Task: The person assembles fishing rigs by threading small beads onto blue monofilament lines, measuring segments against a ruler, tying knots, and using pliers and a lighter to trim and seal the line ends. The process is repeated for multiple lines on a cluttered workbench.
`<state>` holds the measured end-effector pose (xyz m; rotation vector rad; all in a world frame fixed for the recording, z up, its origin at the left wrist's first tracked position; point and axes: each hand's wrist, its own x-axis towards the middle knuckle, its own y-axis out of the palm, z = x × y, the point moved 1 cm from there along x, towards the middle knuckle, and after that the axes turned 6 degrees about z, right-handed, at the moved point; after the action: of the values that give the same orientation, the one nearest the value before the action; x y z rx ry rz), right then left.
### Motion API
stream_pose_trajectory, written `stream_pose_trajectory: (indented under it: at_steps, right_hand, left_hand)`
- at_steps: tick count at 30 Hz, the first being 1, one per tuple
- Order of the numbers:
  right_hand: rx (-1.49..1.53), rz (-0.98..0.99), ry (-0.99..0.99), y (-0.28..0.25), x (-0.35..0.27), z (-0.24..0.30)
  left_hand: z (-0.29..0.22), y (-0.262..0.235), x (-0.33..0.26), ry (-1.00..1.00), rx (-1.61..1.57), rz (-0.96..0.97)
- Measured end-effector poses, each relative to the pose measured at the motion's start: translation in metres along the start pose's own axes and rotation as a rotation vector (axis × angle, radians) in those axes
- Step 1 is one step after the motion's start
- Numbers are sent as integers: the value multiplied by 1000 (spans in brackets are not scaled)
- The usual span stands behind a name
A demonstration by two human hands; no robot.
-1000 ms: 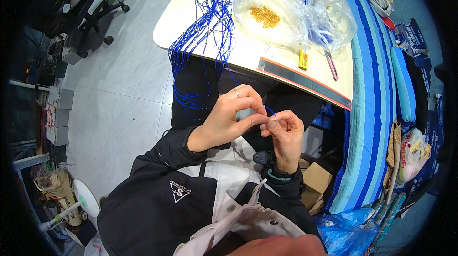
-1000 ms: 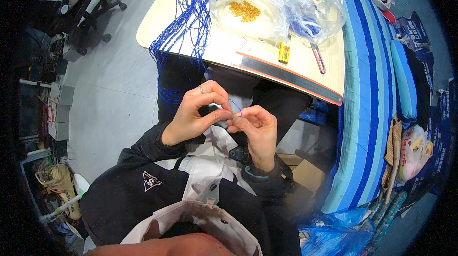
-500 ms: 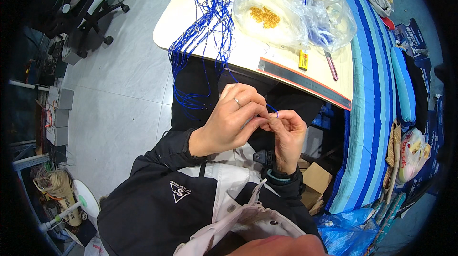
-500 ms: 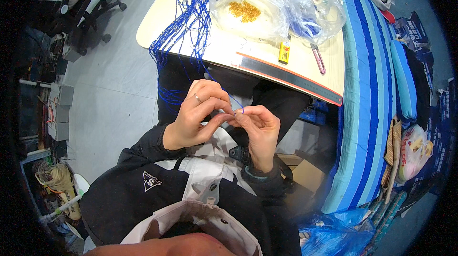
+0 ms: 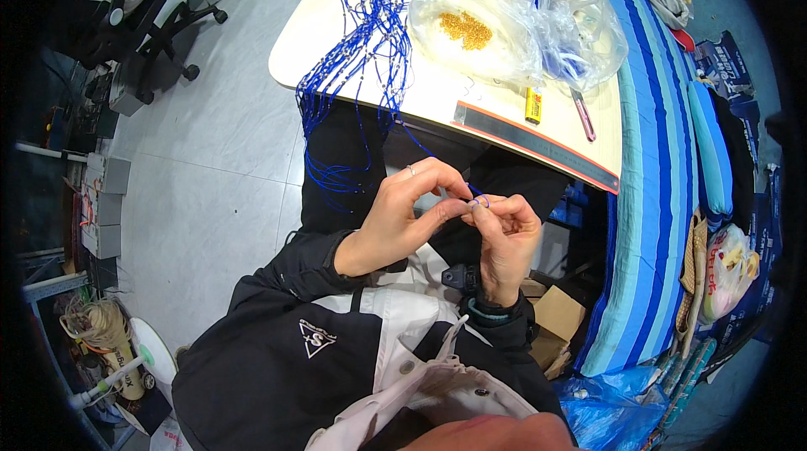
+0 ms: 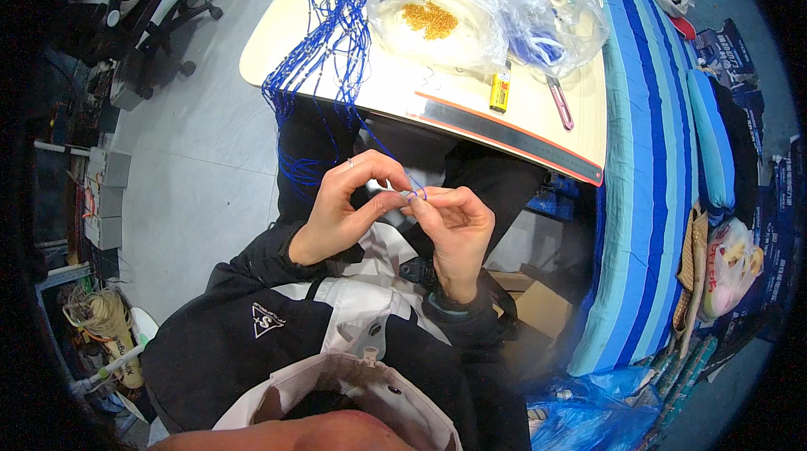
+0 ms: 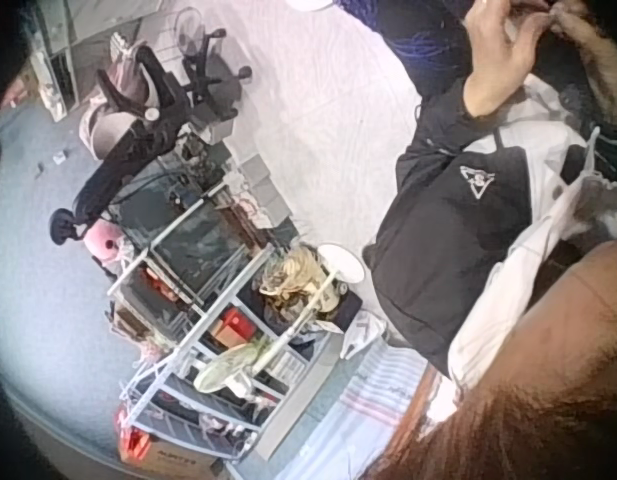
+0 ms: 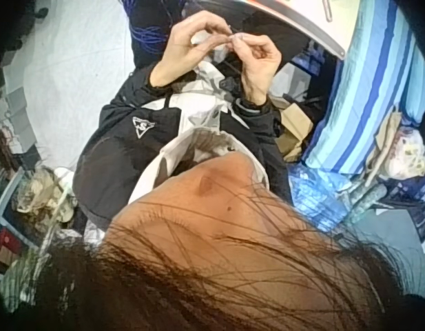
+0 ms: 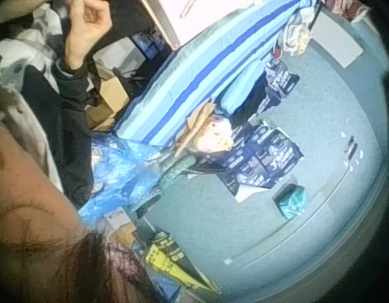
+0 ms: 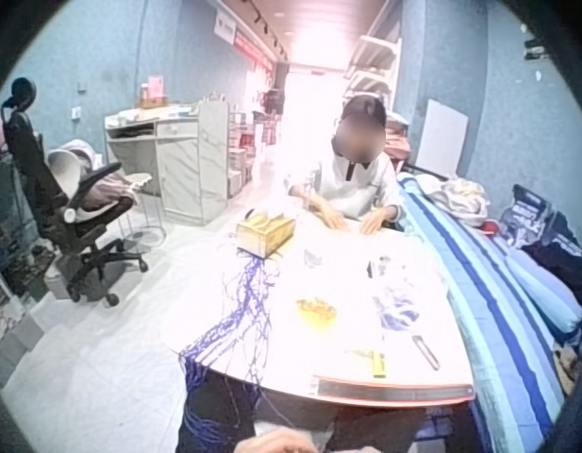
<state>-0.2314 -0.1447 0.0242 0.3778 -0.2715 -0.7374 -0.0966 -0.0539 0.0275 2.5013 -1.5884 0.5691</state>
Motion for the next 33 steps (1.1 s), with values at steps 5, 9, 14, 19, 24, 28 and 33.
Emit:
stream_pose_trajectory:
  at_steps: [5,9,14,19,24,28,33]
  right_hand:
    - [-102,-14,-63,3,-1,-4]
    - [-151,-73,-104,5,-3,-5]
    - [-40,-93,-86,4,-3,-5]
    - [-16,-76,-80,6,-3,-4]
    - [-18,-57,-90,6,-3,-4]
    - [-27,-46,-97,6,-4,-4]
    - [-115,-24,-91,4,-4,0]
  left_hand:
    - [2,3,-2,-33,2,-49]
    - [-2,9,-4,141,146,-127]
    - [-1,9,-3,225,107,-105]
    - [1,10,-4,184,15,-134]
    - [1,9,-2,189,42,-145]
    - [-2,9,-3,197,85,-140]
    - [-2,8,-2,190,100,-136]
